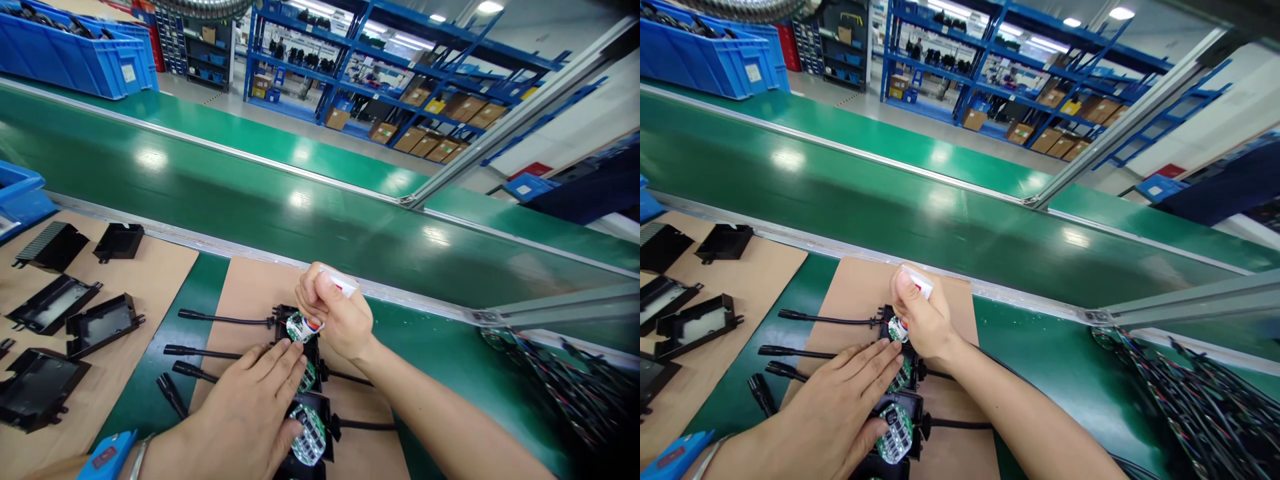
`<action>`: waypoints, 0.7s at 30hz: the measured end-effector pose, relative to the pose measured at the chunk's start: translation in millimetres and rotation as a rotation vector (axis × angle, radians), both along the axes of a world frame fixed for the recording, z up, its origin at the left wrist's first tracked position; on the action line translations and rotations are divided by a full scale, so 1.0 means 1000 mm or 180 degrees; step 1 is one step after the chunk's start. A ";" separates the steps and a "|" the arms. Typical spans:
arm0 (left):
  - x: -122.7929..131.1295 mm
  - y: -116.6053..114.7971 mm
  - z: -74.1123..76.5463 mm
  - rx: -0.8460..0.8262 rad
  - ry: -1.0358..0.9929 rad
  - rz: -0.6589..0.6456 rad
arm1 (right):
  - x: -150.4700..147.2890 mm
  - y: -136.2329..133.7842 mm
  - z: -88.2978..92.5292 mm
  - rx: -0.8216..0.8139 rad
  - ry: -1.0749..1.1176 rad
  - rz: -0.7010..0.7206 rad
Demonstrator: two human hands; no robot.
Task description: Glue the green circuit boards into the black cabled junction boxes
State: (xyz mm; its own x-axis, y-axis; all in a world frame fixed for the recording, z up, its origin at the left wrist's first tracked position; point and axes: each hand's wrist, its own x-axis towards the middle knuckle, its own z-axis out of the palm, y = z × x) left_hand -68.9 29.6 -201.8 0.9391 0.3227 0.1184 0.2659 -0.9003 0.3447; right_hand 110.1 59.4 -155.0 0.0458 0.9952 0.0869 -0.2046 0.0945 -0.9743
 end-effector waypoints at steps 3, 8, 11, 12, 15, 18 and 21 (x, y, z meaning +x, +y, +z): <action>0.000 0.001 0.001 0.0016 -0.0002 0.0010 | 0.003 -0.003 0.001 0.0024 -0.0048 -0.0034; 0.000 0.001 0.004 0.0022 0.0014 0.0004 | 0.012 -0.003 0.001 0.0210 -0.0108 -0.0086; -0.001 0.000 0.003 0.0030 0.0017 -0.0010 | 0.015 0.000 0.001 0.0255 -0.0084 -0.0073; -0.001 0.000 0.003 0.0038 0.0023 -0.0016 | 0.015 0.001 0.001 0.0268 -0.0071 -0.0077; -0.001 0.001 0.003 0.0076 0.0034 -0.0029 | 0.013 0.004 -0.001 0.0304 -0.0060 -0.0112; 0.000 0.001 0.003 0.0106 0.0039 -0.0022 | 0.011 0.007 -0.003 0.0326 -0.0058 -0.0162; 0.000 0.001 0.000 0.0148 0.0016 -0.0021 | 0.010 0.009 -0.006 0.0373 -0.0063 -0.0154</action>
